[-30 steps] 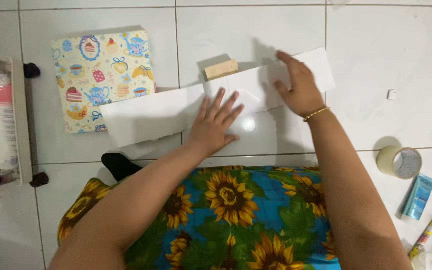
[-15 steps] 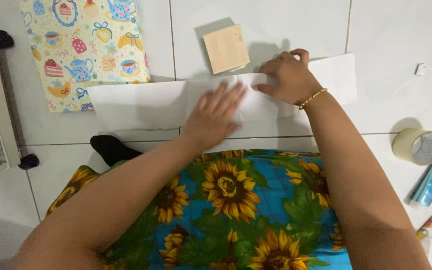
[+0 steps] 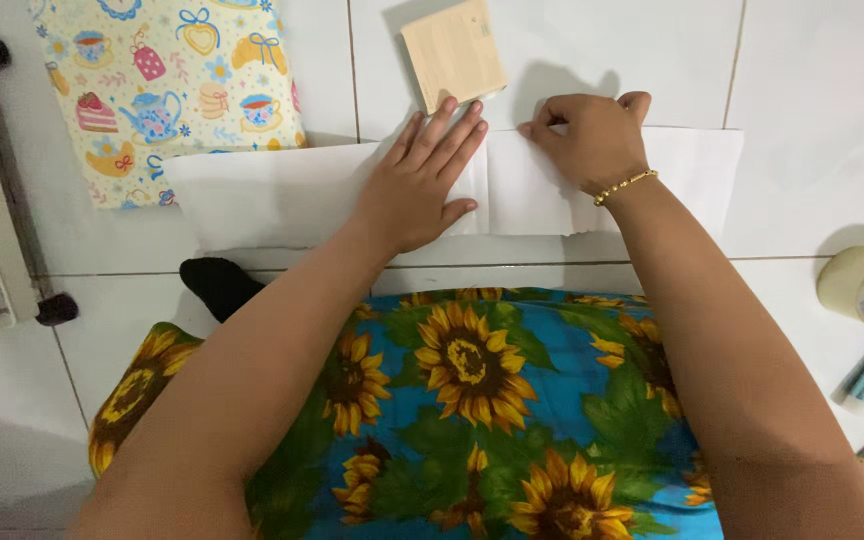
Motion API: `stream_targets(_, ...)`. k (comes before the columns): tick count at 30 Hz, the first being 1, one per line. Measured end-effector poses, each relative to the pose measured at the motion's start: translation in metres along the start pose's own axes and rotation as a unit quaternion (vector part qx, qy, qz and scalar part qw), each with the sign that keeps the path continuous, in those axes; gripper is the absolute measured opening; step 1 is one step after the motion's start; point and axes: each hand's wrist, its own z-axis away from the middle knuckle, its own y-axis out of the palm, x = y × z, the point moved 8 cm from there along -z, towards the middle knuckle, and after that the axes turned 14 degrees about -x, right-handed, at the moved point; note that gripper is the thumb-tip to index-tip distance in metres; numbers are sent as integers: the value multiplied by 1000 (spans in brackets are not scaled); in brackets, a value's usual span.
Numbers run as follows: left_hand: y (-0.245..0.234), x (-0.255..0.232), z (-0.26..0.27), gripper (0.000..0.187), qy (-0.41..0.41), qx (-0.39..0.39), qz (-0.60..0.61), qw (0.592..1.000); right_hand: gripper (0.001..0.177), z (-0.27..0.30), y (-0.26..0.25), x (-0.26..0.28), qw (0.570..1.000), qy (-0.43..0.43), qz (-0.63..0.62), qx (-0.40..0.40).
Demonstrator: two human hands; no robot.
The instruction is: The person wraps a small rectangular box with patterned wrapping paper. They fold the paper around the box, smooth the edges, and secure the folds with clear adhesive tape. The person repeatedly opens and closes the wrapped package to check the fit before applying additional tape.
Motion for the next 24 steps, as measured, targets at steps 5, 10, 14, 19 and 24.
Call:
stream_targets(5, -4, -1, -1, 88, -11, -4, -8, 1000, 29, 1, -1, 5, 1000, 5, -2, -6)
stream_targets(10, -3, -2, 3, 88, -14, -2, -4, 1000, 30, 8, -8, 7, 1000, -3, -13, -4)
stream_targets(14, -5, 4, -1, 88, -13, -11, -13, 1000, 37, 6, -18, -9, 998, 49, -22, 39)
stream_targets(19, -16, 29, 2, 87, -11, -39, -28, 999, 34, 10, -20, -30, 990, 80, -41, 109)
stream_targets(24, -20, 35, 2, 88, -6, -19, -34, 999, 33, 10, -19, -35, 988, 81, -47, 121)
